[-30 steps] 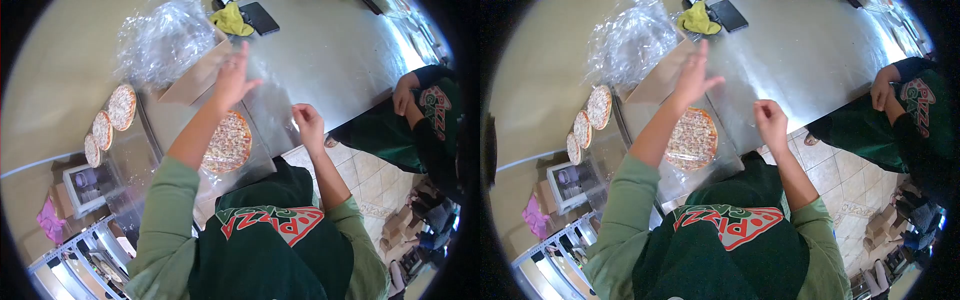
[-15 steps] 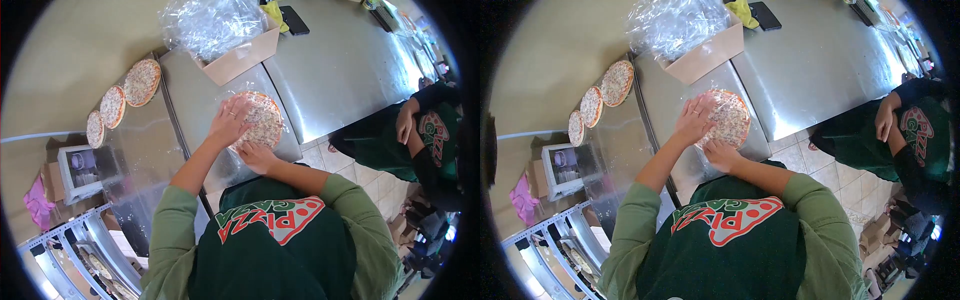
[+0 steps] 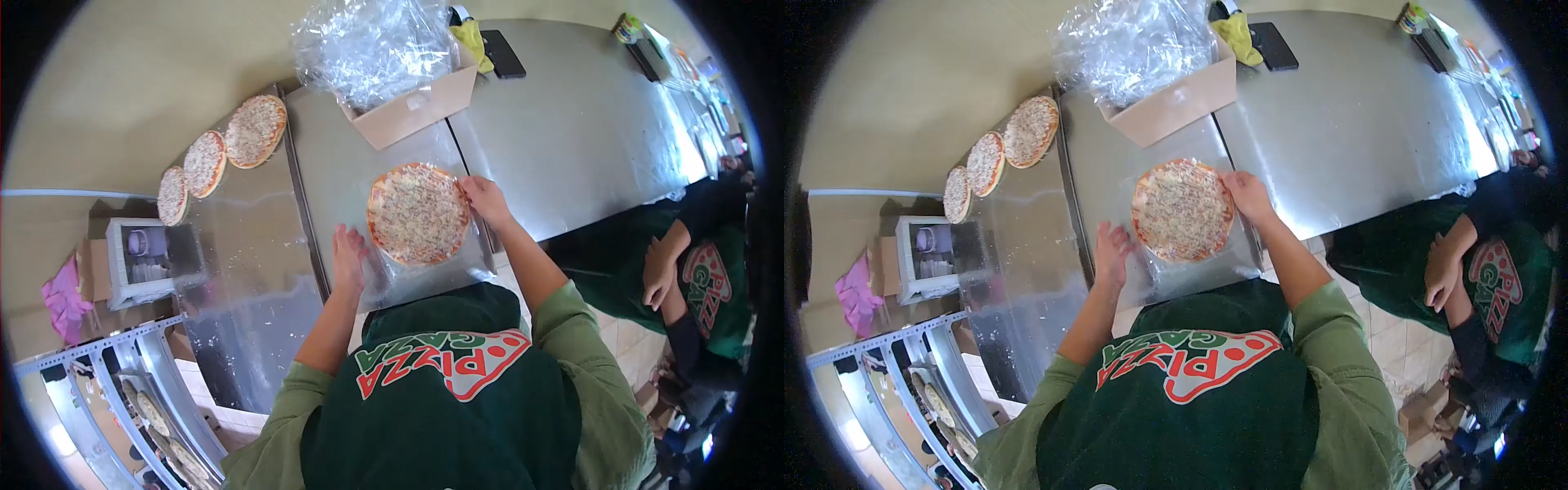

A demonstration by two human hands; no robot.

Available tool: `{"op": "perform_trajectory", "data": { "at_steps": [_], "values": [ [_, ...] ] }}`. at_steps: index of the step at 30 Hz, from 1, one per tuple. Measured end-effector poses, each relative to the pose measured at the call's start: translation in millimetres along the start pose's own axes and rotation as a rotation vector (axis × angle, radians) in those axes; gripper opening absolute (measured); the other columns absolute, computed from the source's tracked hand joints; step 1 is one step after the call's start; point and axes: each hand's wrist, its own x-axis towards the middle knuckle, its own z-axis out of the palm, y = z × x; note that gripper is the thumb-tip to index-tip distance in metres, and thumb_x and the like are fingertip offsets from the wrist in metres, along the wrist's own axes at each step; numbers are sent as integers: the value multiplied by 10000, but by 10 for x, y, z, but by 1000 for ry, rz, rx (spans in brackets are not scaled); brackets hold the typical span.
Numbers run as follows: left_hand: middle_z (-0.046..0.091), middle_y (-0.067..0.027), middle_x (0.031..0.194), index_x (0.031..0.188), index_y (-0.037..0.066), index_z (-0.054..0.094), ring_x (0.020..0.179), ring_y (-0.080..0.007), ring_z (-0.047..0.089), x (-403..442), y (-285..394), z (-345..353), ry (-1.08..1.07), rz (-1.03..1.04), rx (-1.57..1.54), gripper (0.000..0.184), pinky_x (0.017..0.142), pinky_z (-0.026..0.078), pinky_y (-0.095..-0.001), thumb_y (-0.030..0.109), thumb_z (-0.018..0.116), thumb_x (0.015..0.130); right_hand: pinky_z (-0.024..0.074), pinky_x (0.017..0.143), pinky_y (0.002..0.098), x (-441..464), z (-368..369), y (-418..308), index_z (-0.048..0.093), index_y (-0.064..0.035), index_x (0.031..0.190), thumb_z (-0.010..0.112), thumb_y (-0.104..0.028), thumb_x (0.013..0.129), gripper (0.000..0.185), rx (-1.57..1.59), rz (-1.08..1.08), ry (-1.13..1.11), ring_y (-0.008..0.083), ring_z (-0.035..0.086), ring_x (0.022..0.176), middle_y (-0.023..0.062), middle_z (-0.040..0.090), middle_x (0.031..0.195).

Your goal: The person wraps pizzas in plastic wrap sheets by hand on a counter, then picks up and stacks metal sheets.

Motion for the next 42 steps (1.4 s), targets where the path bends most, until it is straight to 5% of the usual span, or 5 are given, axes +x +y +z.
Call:
{"op": "perform_trajectory", "data": {
  "at_steps": [13,18,21,27,42],
  "values": [
    [609,-94,941,1024,9,563,879,-174,582,-217,60,1481,-445,179,417,320,767,458,-306,254,568,819,471,700,306,161,-1142,489,467,20,1093,622,-269,797,442,455,4,-101,151,544,822,85,564,946],
    [624,-71,937,1015,66,594,862,-153,589,8,1021,2166,-528,982,782,258,775,457,-294,225,600,811,472,560,271,470,-2904,901,508,-40,1018,557,-396,837,402,55,41,142,161,569,726,72,556,833],
    [633,-76,910,999,68,600,823,-191,607,239,1743,2332,-337,892,945,256,745,473,-298,194,628,778,417,861,382,394,-3160,681,446,-19,1209,560,-362,833,521,-698,-187,833,304,512,1031,201,490,1140],
    [636,-105,892,993,81,598,835,-261,612,1019,1888,2287,-192,858,1416,279,746,470,-366,227,639,759,203,999,546,217,-2544,431,285,-167,1354,455,-492,846,627,-1177,-184,622,343,223,1292,222,239,1384],
    [548,-90,960,1028,3,443,919,-186,526,216,1903,1283,-277,1135,349,279,849,391,-302,133,578,822,471,764,346,212,-247,-1849,377,-65,1284,675,-193,750,625,291,-703,-170,230,556,941,106,480,1222]
  ]
}}
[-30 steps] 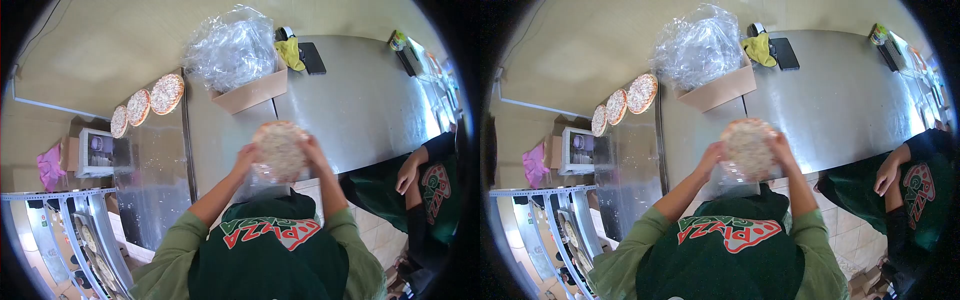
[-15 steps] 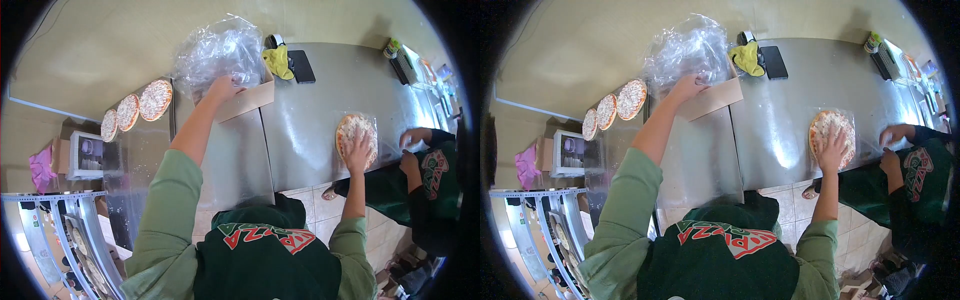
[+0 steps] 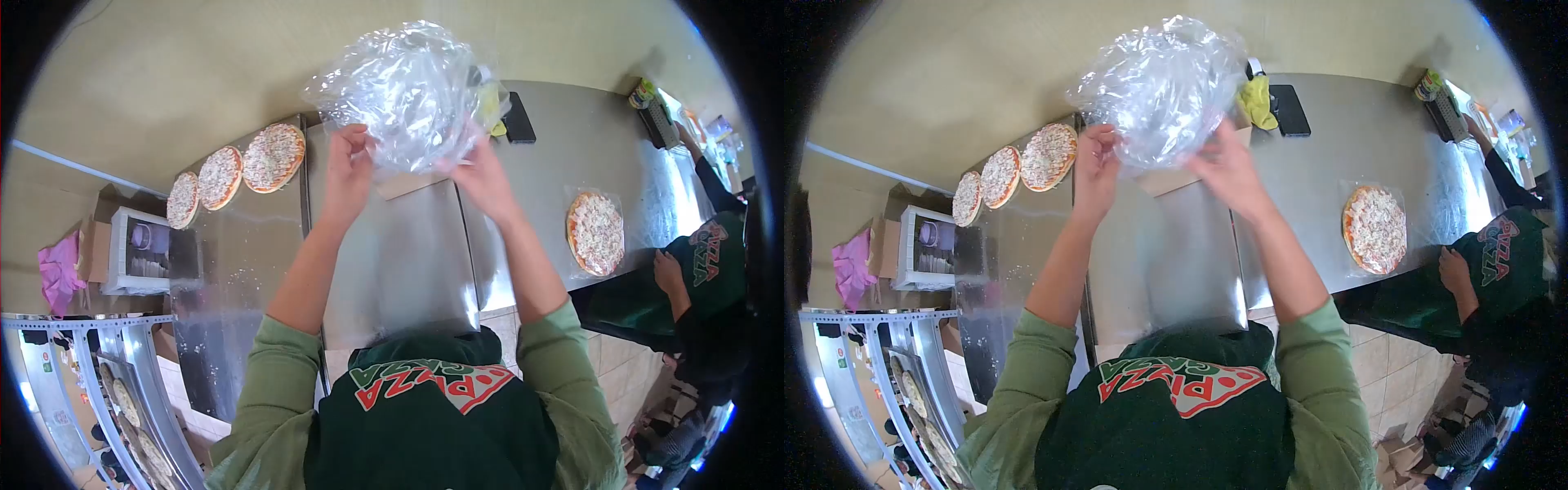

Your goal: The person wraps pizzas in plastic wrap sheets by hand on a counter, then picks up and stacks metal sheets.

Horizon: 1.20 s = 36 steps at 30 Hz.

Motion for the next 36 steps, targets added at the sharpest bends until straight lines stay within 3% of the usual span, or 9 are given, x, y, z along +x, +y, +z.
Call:
{"op": "perform_trajectory", "data": {
  "at_steps": [5,10,16,19,22,26,29,31,36],
  "values": [
    [558,-59,979,1046,40,456,959,-137,509,-135,207,-271,-22,-43,186,228,868,376,-277,154,539,866,469,693,349,395,805,-192,390,-80,1260,650,-166,751,577,-480,-84,-7,231,602,798,143,606,934],
    [581,-57,940,1032,97,491,823,-143,572,11,-79,-807,96,-477,-786,184,732,467,-277,211,508,890,452,584,298,563,1048,-14,558,-36,1022,593,-78,744,283,-207,-53,-288,157,546,616,80,589,740],
    [586,-79,939,1093,79,466,755,-161,591,-163,-200,-1412,592,-262,-807,235,636,497,-290,235,440,920,503,597,313,1043,325,121,551,19,913,565,-74,769,172,-296,260,464,174,596,649,99,586,786],
    [585,-89,956,1131,75,448,787,-171,593,-294,47,-1546,713,-203,-773,279,643,502,-297,260,426,924,486,651,382,1059,49,680,543,-13,882,568,-93,746,160,-1330,-169,316,281,607,782,147,581,777],
    [581,-98,967,1138,86,452,816,-173,589,-440,251,-1678,599,-189,-832,298,641,508,-308,290,421,924,461,708,422,1178,-35,965,546,-14,869,557,-140,733,186,-1505,-272,16,344,576,844,183,578,855],
    [581,-83,958,1111,101,480,815,-151,583,-663,402,-1679,548,-299,-911,295,608,510,-309,320,420,923,466,790,391,1362,-193,1084,563,-47,941,555,-106,751,199,-1178,246,-431,328,561,950,194,585,945],
    [585,-45,898,1062,107,511,744,-127,575,-887,453,-1597,523,-363,-953,258,571,503,-291,308,426,924,456,799,393,1257,-333,901,530,-45,1068,592,-138,746,341,-1251,55,-463,335,555,960,204,558,1030],
    [582,-15,835,1020,110,532,682,-110,562,-1063,444,-1545,535,-432,-1019,231,543,492,-269,294,430,925,414,846,408,733,-113,120,450,-61,1210,672,-178,687,580,-1095,27,117,360,505,1009,180,520,1130],
    [554,17,732,973,104,547,605,-86,526,-1434,411,-1334,621,-671,-1045,215,516,461,-231,281,435,924,287,988,481,-178,278,-205,439,-234,1266,747,-199,581,752,-935,-658,-103,306,341,1212,130,362,1316]
  ]
}}
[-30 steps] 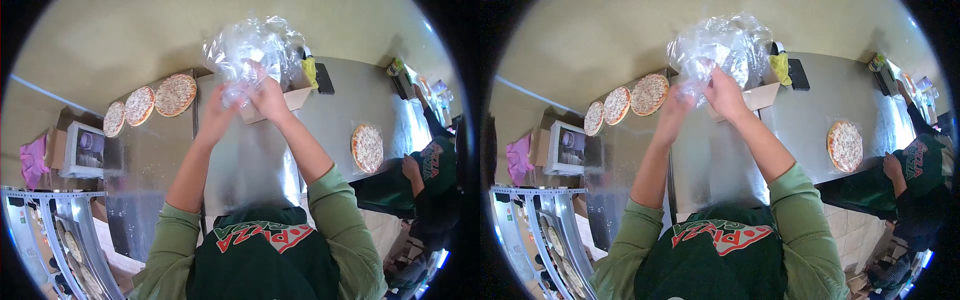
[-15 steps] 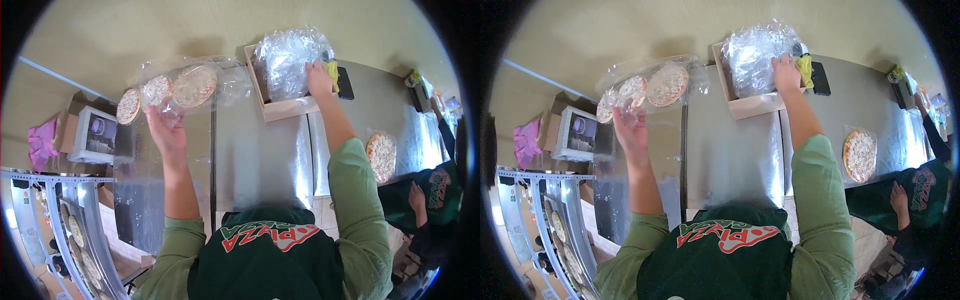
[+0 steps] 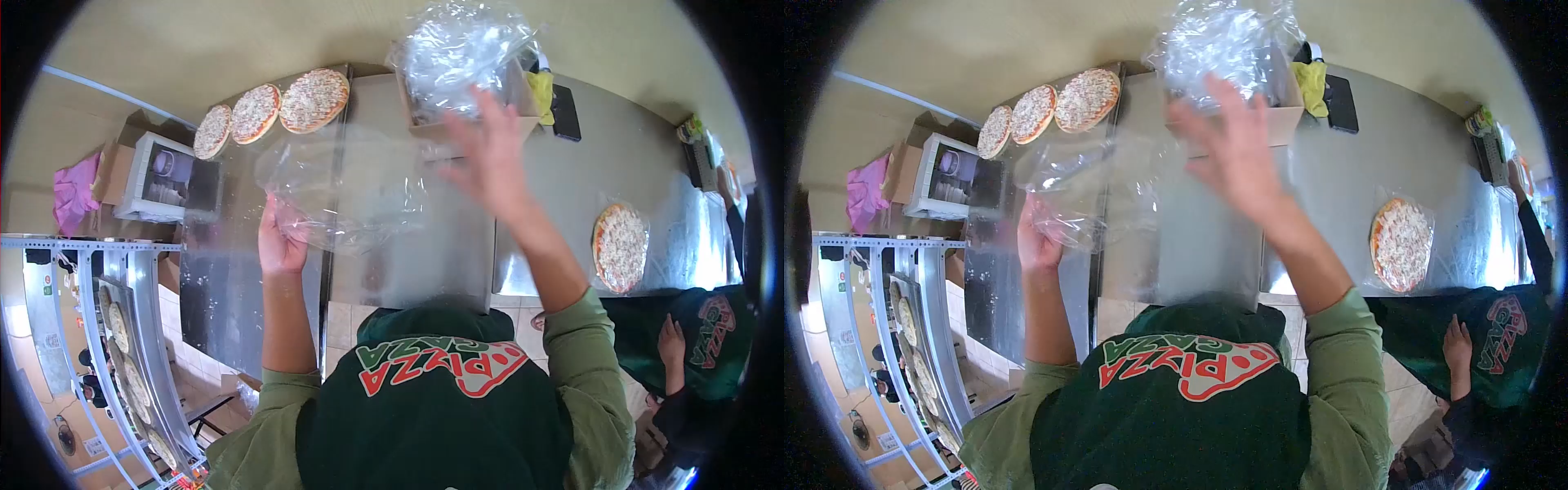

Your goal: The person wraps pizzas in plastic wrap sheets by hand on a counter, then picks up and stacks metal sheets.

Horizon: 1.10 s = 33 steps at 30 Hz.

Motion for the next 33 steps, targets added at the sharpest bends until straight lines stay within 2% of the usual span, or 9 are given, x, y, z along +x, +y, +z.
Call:
{"op": "perform_trajectory", "data": {
  "at_steps": [4,6,9,15,21,24,28,30,33],
  "values": [
    [559,-30,824,1049,72,507,673,-120,548,-69,-119,-130,30,-54,148,279,544,476,-248,310,454,912,255,1023,440,-322,120,-395,549,-221,1158,699,-174,651,530,179,-246,-26,270,410,1184,124,445,1264],
    [533,-104,1011,1132,25,448,862,-201,549,-323,-111,318,-64,-30,98,403,701,484,-339,359,437,908,303,999,419,-503,262,-446,557,-179,1143,676,-158,692,467,310,-279,-155,247,488,1112,117,527,1182],
    [497,-156,1116,1172,-5,400,951,-259,544,-358,-288,528,-165,13,208,513,761,489,-403,425,425,893,394,919,343,-670,487,-273,560,-74,1103,594,-129,801,310,1055,509,-313,197,565,985,85,603,1034],
    [541,-124,990,1096,3,447,850,-219,572,-25,-918,517,-264,393,1329,302,655,511,-368,212,494,882,449,778,260,-168,244,-446,534,-4,1115,412,-144,908,278,1522,872,-636,150,589,901,74,601,1021],
    [591,-146,917,907,-5,525,890,-253,598,29,-517,175,-16,-188,370,115,740,526,-376,92,486,859,478,742,274,-397,473,-451,515,-24,1151,417,-174,904,305,1391,980,-354,150,601,866,96,612,1019],
    [598,-141,861,840,27,528,890,-244,595,5,-326,-83,-123,-372,121,158,724,518,-369,156,447,882,477,693,271,-710,677,-251,532,-5,1107,467,-92,823,304,786,795,-293,147,595,822,84,616,915],
    [522,-36,670,737,76,531,661,-151,539,153,-407,-306,-484,-371,-282,272,537,425,-287,249,412,910,476,630,279,-753,818,-342,575,1,943,481,-90,796,197,1090,1133,-257,142,577,703,73,603,813],
    [407,7,578,663,117,462,538,-121,421,242,-446,-335,-140,-157,94,313,478,333,-278,307,424,909,466,567,275,-592,911,-523,584,-14,833,475,-78,790,133,1562,1533,-68,139,558,643,66,587,746],
    [293,44,505,609,164,376,429,-79,282,233,-801,-142,19,139,478,386,410,234,-242,420,453,888,422,495,276,-422,896,-1093,544,-58,877,426,-153,845,155,1790,1538,-11,137,505,561,35,542,727]
  ]
}}
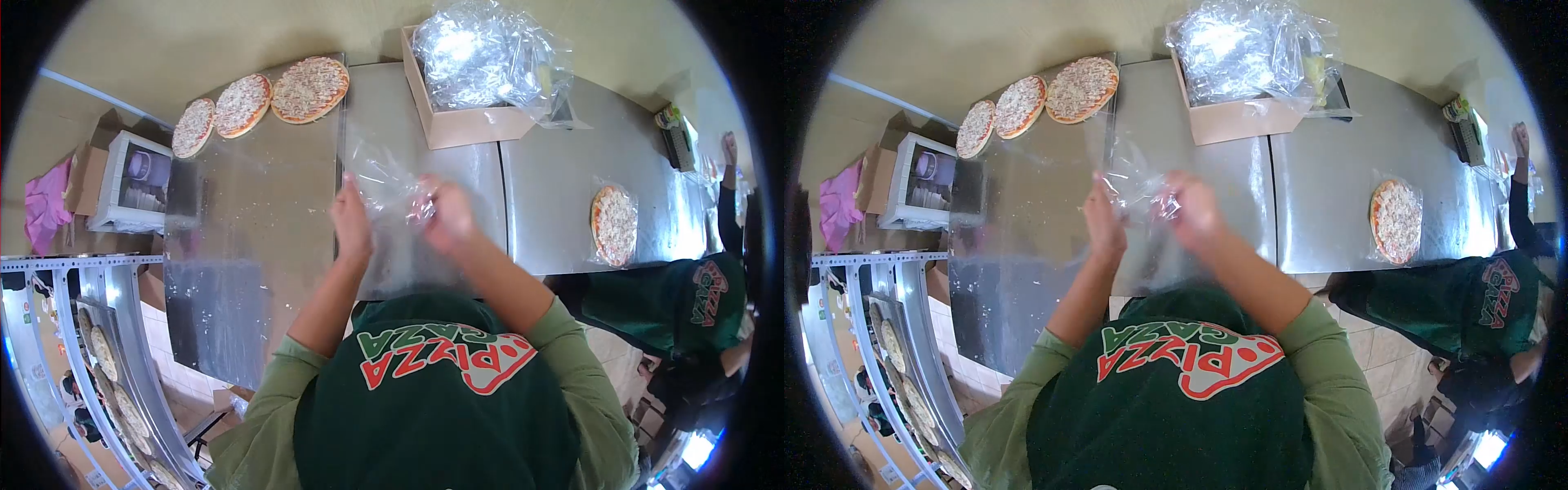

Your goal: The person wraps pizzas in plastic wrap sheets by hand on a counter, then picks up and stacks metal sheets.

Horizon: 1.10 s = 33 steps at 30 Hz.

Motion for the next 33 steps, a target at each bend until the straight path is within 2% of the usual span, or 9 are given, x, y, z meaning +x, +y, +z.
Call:
{"op": "perform_trajectory", "data": {
  "at_steps": [4,9,13,15,16,23,26,29,33],
  "values": [
    [216,74,485,587,198,313,368,-64,202,-33,308,-109,-1,-536,-269,438,360,175,-238,501,434,880,261,386,255,-138,-186,-146,477,-123,721,401,-117,787,101,-398,-109,257,93,365,480,-14,390,574],
    [228,78,464,578,198,308,354,-58,233,-57,59,-168,-144,-577,-167,433,332,174,-211,471,443,886,229,382,261,66,-911,-278,424,-118,640,361,-109,754,131,-418,-79,274,75,302,453,-27,330,529],
    [212,67,460,554,197,272,332,-73,215,-341,-218,190,-74,-542,119,453,312,164,-240,445,408,907,331,438,289,151,-1320,321,478,-75,686,408,-153,791,148,-1776,-993,247,115,395,500,14,436,586],
    [226,59,453,550,188,289,322,-80,235,-287,176,183,-204,-617,97,446,299,180,-249,421,413,910,373,512,302,63,-1717,-136,501,-56,700,449,-172,799,162,-1567,-614,342,132,431,563,38,460,626],
    [227,59,455,562,190,291,331,-76,240,-265,104,198,-183,-630,100,437,305,177,-246,429,431,901,391,564,309,-81,-1736,-597,513,-44,705,473,-180,800,170,-941,-117,303,141,446,606,51,467,653],
    [259,55,496,608,169,326,391,-65,289,-456,-731,418,-203,-395,301,409,336,223,-237,431,422,907,442,566,344,-116,-1451,58,540,-11,879,404,-247,866,272,-1423,-671,181,201,543,626,105,554,702],
    [270,49,533,622,153,341,426,-70,300,-177,203,1,-418,-726,-288,421,361,242,-235,457,419,902,440,530,334,-140,-2121,-621,529,-9,855,400,-237,866,263,-1117,-343,298,195,539,576,101,551,657],
    [273,50,544,690,148,368,407,-76,275,-98,-417,-283,-104,-597,-101,396,352,228,-230,487,446,879,437,494,324,-212,-2320,-1012,519,-6,831,396,-228,866,256,-652,-237,440,189,536,526,97,548,612],
    [337,26,542,771,131,363,398,-88,345,-188,-562,-334,230,-453,245,333,347,279,-248,424,469,888,465,546,356,-249,-2783,-1158,551,-14,928,460,-210,876,222,-1435,-634,769,249,610,597,157,598,650]
  ]
}}
